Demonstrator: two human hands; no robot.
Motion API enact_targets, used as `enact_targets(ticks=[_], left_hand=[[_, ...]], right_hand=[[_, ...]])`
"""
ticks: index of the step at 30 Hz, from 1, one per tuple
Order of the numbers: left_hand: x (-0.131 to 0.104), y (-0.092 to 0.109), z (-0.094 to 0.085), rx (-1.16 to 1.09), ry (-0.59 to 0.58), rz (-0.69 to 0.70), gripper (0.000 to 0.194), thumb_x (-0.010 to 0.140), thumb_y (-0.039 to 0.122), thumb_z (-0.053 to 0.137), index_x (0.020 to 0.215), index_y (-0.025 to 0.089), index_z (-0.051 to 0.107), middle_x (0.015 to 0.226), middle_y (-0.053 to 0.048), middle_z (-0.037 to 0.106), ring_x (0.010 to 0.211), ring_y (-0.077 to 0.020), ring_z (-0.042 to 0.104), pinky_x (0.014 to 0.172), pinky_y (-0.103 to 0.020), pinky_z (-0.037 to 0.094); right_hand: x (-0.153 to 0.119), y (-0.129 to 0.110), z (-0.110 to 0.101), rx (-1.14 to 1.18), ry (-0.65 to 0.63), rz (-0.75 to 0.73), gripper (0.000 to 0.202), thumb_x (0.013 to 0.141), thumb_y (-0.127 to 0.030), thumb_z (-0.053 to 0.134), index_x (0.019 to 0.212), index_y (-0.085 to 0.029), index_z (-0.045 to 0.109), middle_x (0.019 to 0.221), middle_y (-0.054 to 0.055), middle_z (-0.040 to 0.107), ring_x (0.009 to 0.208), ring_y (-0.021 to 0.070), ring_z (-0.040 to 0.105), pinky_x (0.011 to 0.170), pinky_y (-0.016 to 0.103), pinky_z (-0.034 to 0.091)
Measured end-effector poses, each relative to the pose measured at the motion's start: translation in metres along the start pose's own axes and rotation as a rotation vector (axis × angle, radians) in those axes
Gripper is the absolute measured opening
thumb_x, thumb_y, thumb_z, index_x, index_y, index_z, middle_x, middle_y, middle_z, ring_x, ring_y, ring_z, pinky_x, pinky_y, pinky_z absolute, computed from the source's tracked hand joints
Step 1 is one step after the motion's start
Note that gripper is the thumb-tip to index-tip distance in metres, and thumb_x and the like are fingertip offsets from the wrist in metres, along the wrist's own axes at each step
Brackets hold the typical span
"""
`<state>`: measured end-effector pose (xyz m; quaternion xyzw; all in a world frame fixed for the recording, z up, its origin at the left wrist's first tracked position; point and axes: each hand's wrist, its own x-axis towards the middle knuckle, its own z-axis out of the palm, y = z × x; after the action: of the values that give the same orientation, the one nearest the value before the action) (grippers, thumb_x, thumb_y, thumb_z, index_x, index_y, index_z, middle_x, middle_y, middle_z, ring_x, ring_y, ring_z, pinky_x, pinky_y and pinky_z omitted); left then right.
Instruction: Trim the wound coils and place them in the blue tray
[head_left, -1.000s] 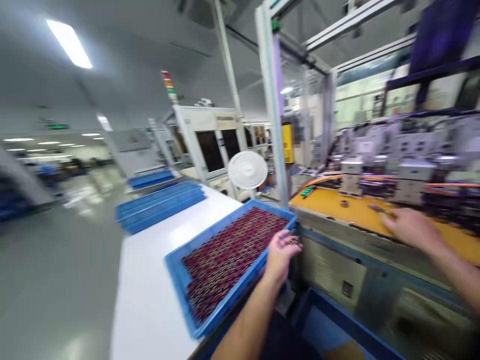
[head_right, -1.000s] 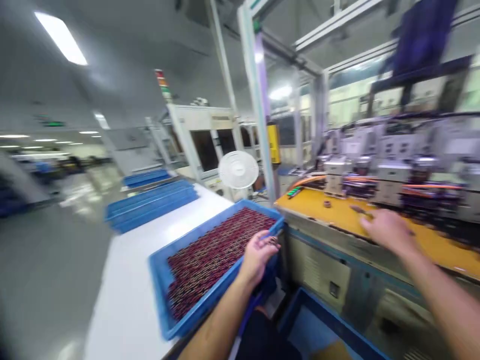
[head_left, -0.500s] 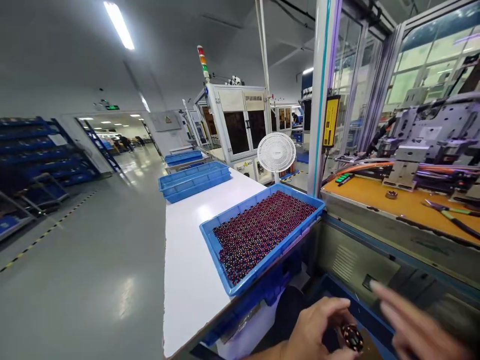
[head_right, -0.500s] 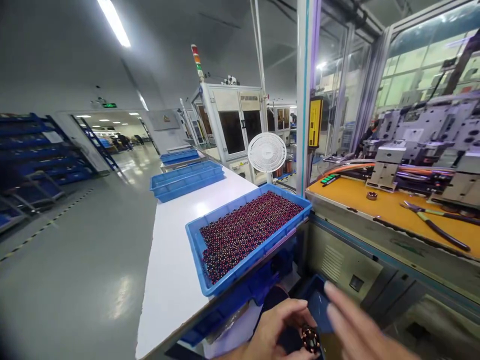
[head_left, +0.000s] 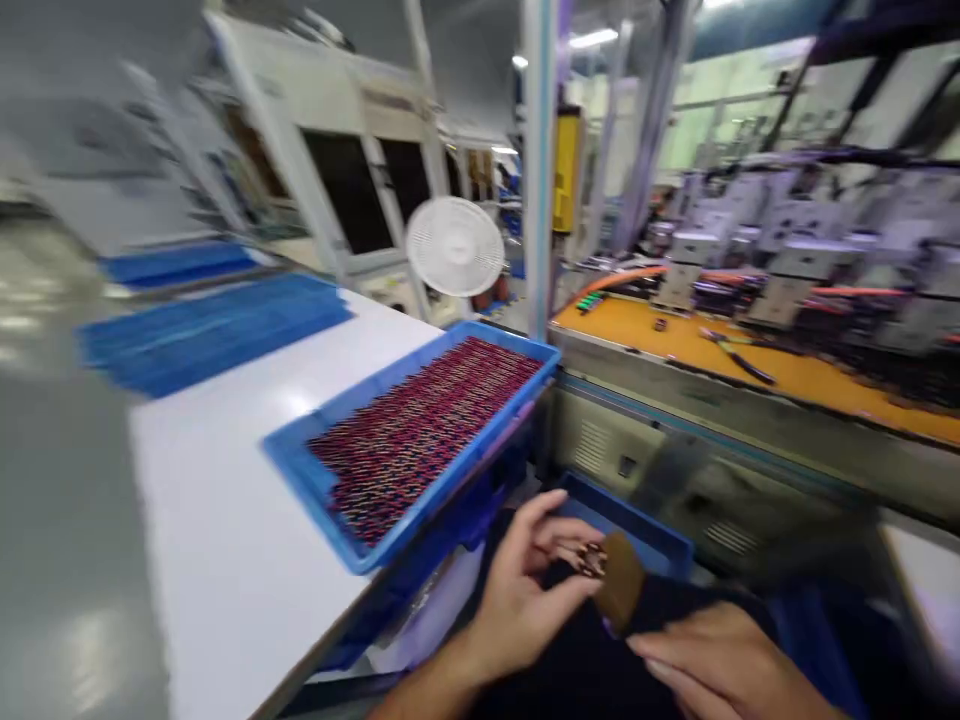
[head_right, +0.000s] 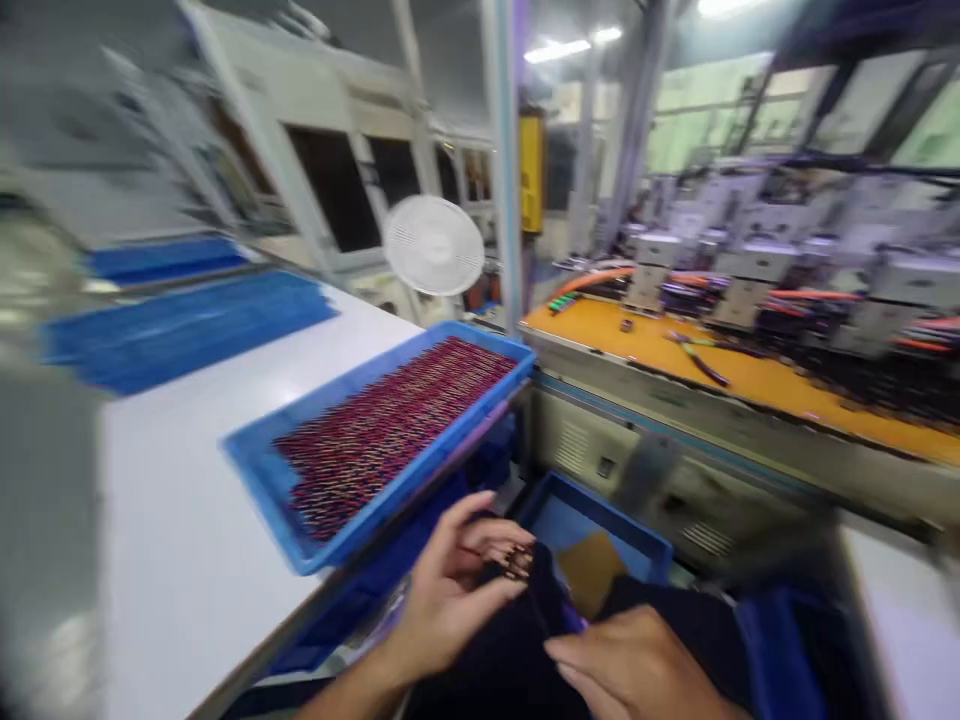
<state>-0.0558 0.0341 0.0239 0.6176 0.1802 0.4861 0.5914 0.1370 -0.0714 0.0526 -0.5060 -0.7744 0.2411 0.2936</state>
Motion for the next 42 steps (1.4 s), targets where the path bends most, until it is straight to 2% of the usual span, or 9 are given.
enact_targets(ticks=[3,6,10,14,19,23,30,34,42], left_hand=[[0.003,0.002,-0.005,0.019,0.002,-0.026,0.062,0.082,0.007,0.071,0.134,0.030,0.048,0.110,-0.006,0.077,0.094,-0.0157,0.075,0.084,-0.025,0.061],[0.006,-0.004,-0.007,0.075,-0.038,0.018,0.063,0.086,0.004,0.064,0.139,0.032,0.046,0.118,-0.006,0.075,0.109,-0.0181,0.071,0.093,-0.028,0.060],[0.003,-0.005,-0.004,0.179,-0.201,0.107,0.069,0.086,-0.002,0.058,0.144,0.033,0.042,0.127,-0.007,0.071,0.117,-0.0195,0.068,0.098,-0.031,0.057],[0.002,-0.004,0.000,0.227,-0.306,0.166,0.076,0.083,-0.005,0.057,0.147,0.031,0.040,0.133,-0.008,0.067,0.122,-0.0198,0.065,0.103,-0.032,0.054],[0.005,-0.003,0.009,0.173,-0.167,0.160,0.084,0.072,-0.008,0.070,0.141,0.035,0.048,0.118,-0.003,0.071,0.100,-0.0150,0.073,0.084,-0.025,0.063],[0.011,-0.002,0.011,0.031,-0.073,0.032,0.076,0.074,-0.004,0.071,0.136,0.035,0.052,0.103,-0.001,0.073,0.089,-0.0142,0.074,0.074,-0.023,0.063],[0.006,-0.003,0.010,0.098,-0.192,0.087,0.076,0.077,-0.004,0.067,0.141,0.034,0.049,0.112,-0.005,0.075,0.101,-0.0182,0.074,0.086,-0.028,0.063],[0.004,-0.003,0.012,0.066,-0.219,0.021,0.073,0.080,-0.003,0.065,0.140,0.035,0.049,0.116,-0.005,0.075,0.103,-0.0188,0.073,0.086,-0.028,0.063],[0.014,-0.014,0.016,-0.204,-0.155,-0.289,0.029,0.078,0.016,0.078,0.105,0.025,0.074,0.107,-0.009,0.079,0.087,-0.0206,0.077,0.076,-0.027,0.064]], right_hand=[[0.010,-0.008,-0.010,0.202,-0.081,0.151,0.027,0.098,-0.030,0.051,0.087,-0.021,0.074,0.074,0.004,0.068,0.066,0.0138,0.062,0.064,0.026,0.047],[0.016,-0.005,-0.015,0.446,0.146,0.344,0.032,0.081,-0.041,0.075,0.101,-0.016,0.069,0.097,0.006,0.066,0.066,0.0097,0.057,0.060,0.024,0.046],[0.022,-0.004,-0.005,0.827,0.307,0.517,0.044,0.066,-0.042,0.086,0.090,-0.016,0.061,0.080,0.000,0.062,0.065,0.0083,0.053,0.060,0.022,0.044],[0.032,-0.007,0.009,1.066,0.369,0.511,0.044,0.069,-0.049,0.082,0.077,-0.016,0.055,0.065,-0.004,0.056,0.058,0.0062,0.049,0.056,0.020,0.039],[0.034,-0.010,0.023,1.089,0.428,0.490,0.046,0.075,-0.056,0.076,0.076,-0.016,0.054,0.061,-0.004,0.055,0.053,0.0066,0.048,0.052,0.021,0.039],[0.024,-0.012,0.033,1.102,0.517,0.512,0.045,0.083,-0.058,0.069,0.078,-0.017,0.051,0.057,-0.004,0.054,0.051,0.0078,0.049,0.055,0.023,0.042],[0.022,-0.011,0.020,1.088,0.488,0.516,0.046,0.069,-0.049,0.084,0.082,-0.017,0.055,0.074,-0.002,0.056,0.066,0.0091,0.053,0.065,0.024,0.045],[0.023,-0.012,0.020,1.097,0.526,0.467,0.045,0.078,-0.056,0.074,0.077,-0.017,0.052,0.075,-0.001,0.057,0.067,0.0095,0.052,0.065,0.025,0.045],[0.017,-0.014,0.031,1.044,0.569,0.472,0.039,0.086,-0.054,0.065,0.079,-0.018,0.051,0.070,-0.002,0.054,0.064,0.0101,0.051,0.064,0.026,0.044]])
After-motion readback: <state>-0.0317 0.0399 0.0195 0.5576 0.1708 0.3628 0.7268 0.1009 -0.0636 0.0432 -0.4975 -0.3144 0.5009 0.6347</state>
